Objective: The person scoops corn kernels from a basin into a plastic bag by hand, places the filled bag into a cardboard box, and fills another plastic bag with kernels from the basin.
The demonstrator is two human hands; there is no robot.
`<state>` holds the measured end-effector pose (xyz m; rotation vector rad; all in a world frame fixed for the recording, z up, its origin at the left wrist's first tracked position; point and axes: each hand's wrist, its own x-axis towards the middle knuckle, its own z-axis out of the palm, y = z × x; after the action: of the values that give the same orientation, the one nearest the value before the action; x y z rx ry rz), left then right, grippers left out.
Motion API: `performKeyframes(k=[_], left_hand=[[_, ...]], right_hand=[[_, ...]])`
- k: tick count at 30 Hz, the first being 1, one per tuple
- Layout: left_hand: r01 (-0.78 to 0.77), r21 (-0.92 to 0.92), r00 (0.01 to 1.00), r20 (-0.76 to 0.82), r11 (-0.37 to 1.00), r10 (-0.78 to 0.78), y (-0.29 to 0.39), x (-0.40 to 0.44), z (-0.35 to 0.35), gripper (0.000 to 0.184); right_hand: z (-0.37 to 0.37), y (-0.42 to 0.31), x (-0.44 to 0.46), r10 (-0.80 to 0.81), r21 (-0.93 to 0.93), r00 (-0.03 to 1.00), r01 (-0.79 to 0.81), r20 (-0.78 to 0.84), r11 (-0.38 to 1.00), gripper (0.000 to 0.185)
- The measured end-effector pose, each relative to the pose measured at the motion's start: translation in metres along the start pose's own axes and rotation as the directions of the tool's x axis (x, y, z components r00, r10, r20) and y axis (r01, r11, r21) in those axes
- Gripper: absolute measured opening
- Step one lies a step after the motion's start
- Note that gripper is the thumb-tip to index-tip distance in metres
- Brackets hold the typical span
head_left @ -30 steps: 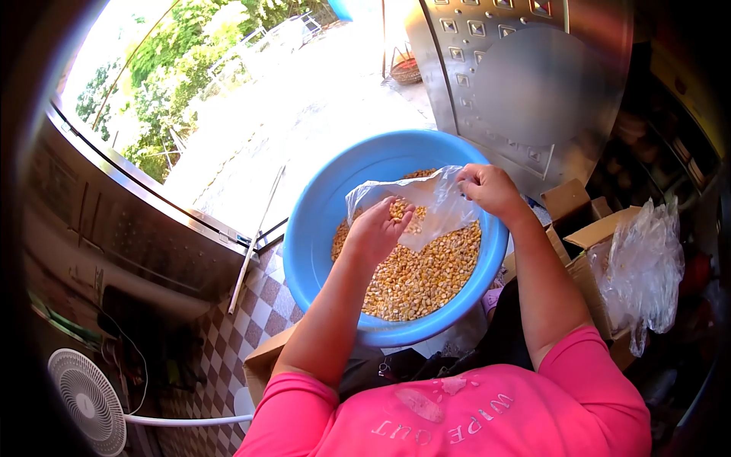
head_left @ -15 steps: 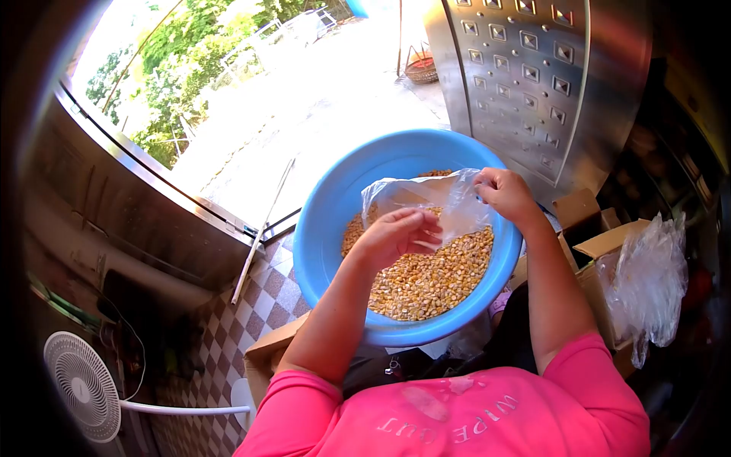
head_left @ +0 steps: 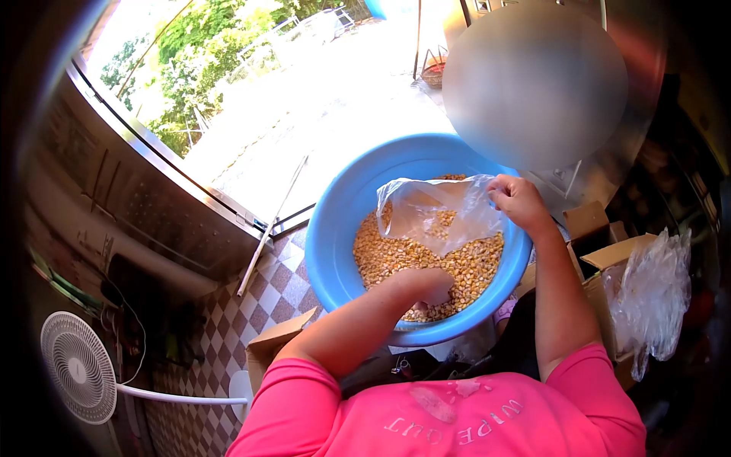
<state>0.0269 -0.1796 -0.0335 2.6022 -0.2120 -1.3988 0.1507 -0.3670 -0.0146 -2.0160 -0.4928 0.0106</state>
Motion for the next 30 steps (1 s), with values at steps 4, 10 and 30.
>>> performKeyframes(k=[4, 10, 30], left_hand=[[-0.209, 0.259, 0.953, -0.161, 0.943, 0.256, -0.029, 0.028, 0.011, 0.025], [-0.299, -0.467, 0.927, -0.349, 0.832, 0.138, -0.03, -0.018, -0.021, 0.015], [-0.66, -0.711, 0.724, -0.688, -0.242, 0.046, -0.043, -0.005, -0.038, 0.057]], right_hand=[[0.001, 0.001, 0.001, -0.009, 0.0, 1.0, 0.009, 0.01, 1.0, 0.016], [-0.003, -0.009, -0.003, 0.008, -0.003, 1.0, -0.008, 0.021, 1.0, 0.013], [0.0, -0.003, -0.001, -0.002, -0.016, 1.0, 0.002, 0.01, 1.0, 0.018]])
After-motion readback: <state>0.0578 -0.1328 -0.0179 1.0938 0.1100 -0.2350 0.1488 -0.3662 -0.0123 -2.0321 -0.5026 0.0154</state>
